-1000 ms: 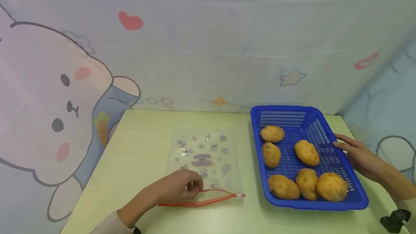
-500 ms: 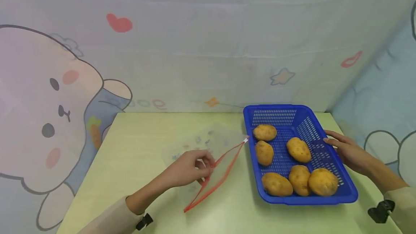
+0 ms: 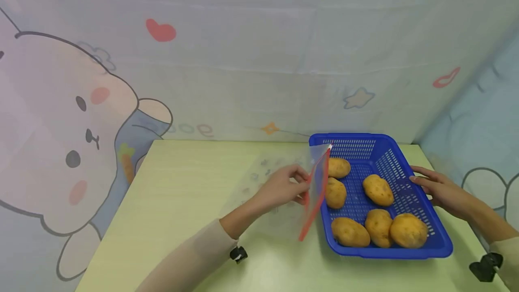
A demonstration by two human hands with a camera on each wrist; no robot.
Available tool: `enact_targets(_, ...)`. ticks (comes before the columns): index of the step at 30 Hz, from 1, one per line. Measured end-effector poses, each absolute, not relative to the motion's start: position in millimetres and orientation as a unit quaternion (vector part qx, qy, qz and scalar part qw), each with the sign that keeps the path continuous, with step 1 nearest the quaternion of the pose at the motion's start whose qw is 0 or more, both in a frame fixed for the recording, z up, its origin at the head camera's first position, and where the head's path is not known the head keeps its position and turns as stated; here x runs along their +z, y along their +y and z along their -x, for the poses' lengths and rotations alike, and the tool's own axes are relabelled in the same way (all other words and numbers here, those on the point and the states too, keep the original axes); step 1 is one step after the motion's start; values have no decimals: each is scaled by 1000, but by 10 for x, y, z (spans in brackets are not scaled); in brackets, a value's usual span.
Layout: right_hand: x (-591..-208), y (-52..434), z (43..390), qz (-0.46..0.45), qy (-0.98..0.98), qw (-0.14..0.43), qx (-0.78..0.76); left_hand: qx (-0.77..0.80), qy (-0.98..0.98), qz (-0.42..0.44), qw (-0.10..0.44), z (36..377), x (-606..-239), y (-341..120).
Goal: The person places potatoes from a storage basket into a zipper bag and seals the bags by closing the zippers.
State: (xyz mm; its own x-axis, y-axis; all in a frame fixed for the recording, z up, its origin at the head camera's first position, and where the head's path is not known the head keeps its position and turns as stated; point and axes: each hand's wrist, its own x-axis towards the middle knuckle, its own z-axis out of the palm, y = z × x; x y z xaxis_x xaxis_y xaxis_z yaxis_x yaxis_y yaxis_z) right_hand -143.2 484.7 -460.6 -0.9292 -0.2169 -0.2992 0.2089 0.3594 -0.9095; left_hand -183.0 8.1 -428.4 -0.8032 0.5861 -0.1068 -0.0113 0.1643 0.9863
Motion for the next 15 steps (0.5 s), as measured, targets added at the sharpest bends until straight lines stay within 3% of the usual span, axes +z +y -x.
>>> enact_targets(15,-4514,4832,1497,20,853,205,-481,611,751,-170,184,1978,-4456,477)
